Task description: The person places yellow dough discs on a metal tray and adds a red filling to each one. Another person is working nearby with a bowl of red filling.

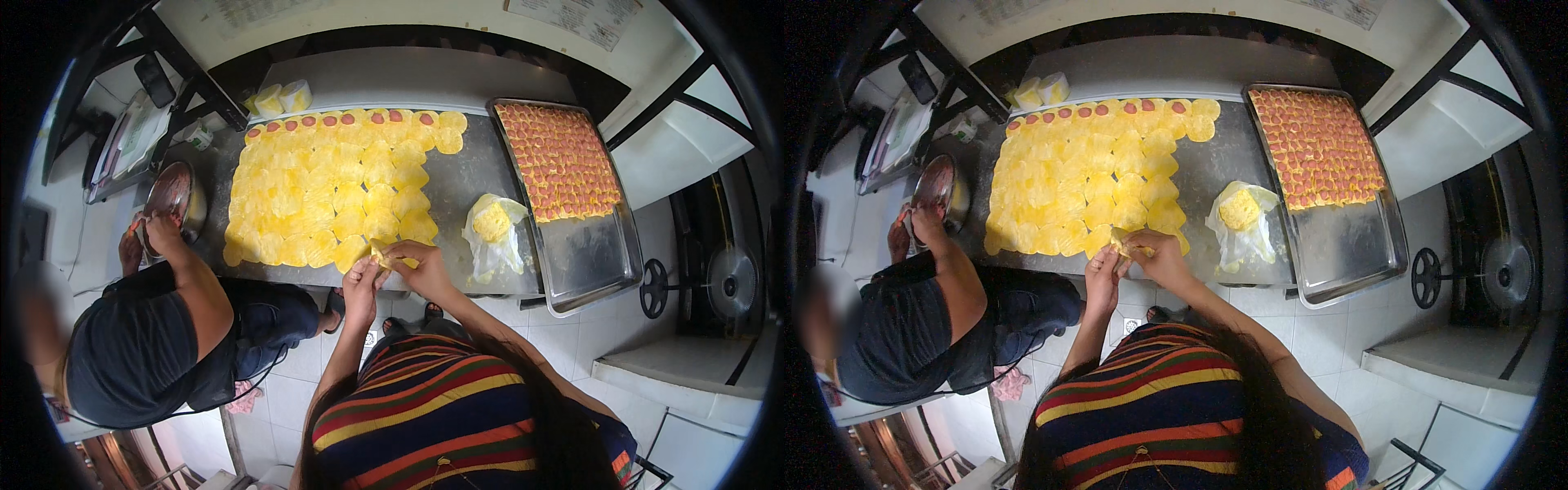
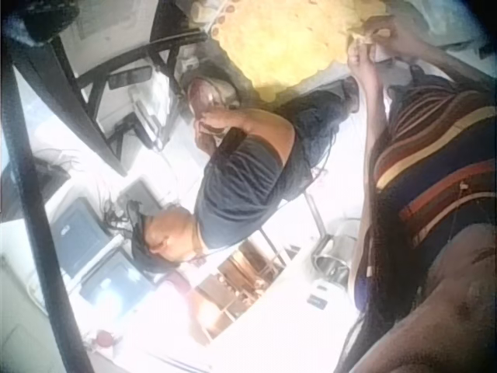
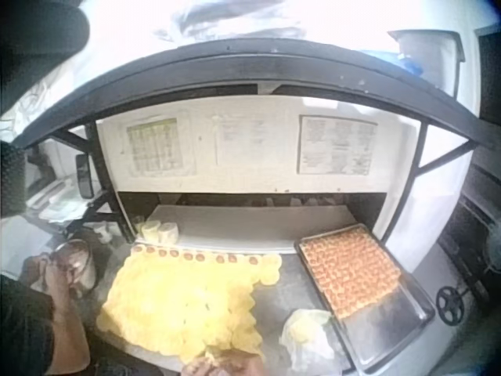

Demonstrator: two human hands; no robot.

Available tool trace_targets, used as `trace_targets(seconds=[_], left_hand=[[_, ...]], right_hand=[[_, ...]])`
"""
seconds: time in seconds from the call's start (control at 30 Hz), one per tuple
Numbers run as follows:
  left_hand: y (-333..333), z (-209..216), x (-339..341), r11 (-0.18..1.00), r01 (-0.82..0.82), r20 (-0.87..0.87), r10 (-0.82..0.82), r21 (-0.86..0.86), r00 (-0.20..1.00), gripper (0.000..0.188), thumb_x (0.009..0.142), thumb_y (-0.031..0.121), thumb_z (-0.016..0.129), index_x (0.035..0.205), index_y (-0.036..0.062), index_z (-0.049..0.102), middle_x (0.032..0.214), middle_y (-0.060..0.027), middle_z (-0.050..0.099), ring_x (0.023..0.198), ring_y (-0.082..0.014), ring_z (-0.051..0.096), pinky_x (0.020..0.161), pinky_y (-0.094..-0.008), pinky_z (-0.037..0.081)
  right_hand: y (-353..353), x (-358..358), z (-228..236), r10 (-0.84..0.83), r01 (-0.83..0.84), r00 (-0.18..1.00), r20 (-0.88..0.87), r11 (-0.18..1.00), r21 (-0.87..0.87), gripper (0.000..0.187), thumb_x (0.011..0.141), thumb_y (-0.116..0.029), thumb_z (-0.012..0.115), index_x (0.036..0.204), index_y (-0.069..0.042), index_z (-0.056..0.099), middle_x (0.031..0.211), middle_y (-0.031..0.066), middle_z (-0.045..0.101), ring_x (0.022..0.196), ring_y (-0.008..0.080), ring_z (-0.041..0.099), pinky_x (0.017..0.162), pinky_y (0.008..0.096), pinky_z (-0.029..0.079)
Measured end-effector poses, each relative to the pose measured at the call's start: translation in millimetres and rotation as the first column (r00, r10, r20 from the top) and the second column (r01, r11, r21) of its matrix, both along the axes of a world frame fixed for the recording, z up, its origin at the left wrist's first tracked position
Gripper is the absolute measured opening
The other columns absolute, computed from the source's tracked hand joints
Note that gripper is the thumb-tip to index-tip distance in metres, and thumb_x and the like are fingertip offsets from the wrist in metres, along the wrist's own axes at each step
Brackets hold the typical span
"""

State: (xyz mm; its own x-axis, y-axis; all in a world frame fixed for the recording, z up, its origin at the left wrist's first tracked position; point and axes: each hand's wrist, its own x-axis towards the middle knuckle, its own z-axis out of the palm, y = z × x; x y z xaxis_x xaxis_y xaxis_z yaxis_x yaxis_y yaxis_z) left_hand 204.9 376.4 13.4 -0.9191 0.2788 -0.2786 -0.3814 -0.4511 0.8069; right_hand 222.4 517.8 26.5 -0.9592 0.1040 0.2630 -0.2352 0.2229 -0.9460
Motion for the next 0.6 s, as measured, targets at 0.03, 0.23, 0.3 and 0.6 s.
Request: trace_targets(seconds=[0.03,0.23,0.3,0.6], left_hand=[[-0.1,0.8,-0.7,1.0,-0.001,-0.005,0.001,-0.006,1.0,0.015,0.087,0.012,0.051,0.096,0.0016,0.057,0.094,-0.0043,0.06,0.086,-0.011,0.057,0.077,-0.0282,0.048],[4.2,0.4,-2.2,0.999,-0.032,-0.02,0.031,-0.036,0.999,0.011,0.084,0.007,0.054,0.092,0.0009,0.057,0.092,-0.0056,0.061,0.081,-0.0108,0.057,0.07,-0.0254,0.049],[6.2,-0.1,-2.9,0.995,-0.044,-0.043,0.04,-0.088,0.998,0.009,0.083,0.006,0.055,0.091,0.0007,0.057,0.091,-0.0062,0.061,0.078,-0.0107,0.057,0.068,-0.0244,0.049],[-3.8,13.1,-7.8,0.989,-0.147,0.042,0.148,-0.019,0.988,0.008,0.084,0.006,0.054,0.091,0.0051,0.057,0.089,-0.0021,0.059,0.079,-0.0094,0.057,0.069,-0.0232,0.048]], right_hand=[[1.1,-1.2,-1.4,0.011,-0.011,1.0,0.004,0.998,-0.063,0.015,0.07,0.005,0.06,0.085,0.002,0.062,0.094,0.011,0.062,0.085,0.0187,0.06,0.073,0.0272,0.047],[7.2,-7.4,-6.5,0.131,-0.033,0.973,0.189,0.894,-0.448,0.012,0.074,0.007,0.057,0.084,0.004,0.063,0.094,0.0073,0.06,0.085,0.0142,0.056,0.074,0.024,0.045],[8.9,-9.4,-5.7,0.151,-0.047,0.97,0.189,0.885,-0.463,0.011,0.075,0.005,0.056,0.084,0.003,0.062,0.093,0.0067,0.059,0.087,0.0137,0.055,0.075,0.0239,0.044],[71.4,-71.0,-7.7,0.137,0.216,0.953,0.271,0.324,-0.921,0.02,0.086,-0.01,0.041,0.102,-0.002,0.049,0.1,0.008,0.056,0.092,0.0195,0.056,0.081,0.0318,0.045]])
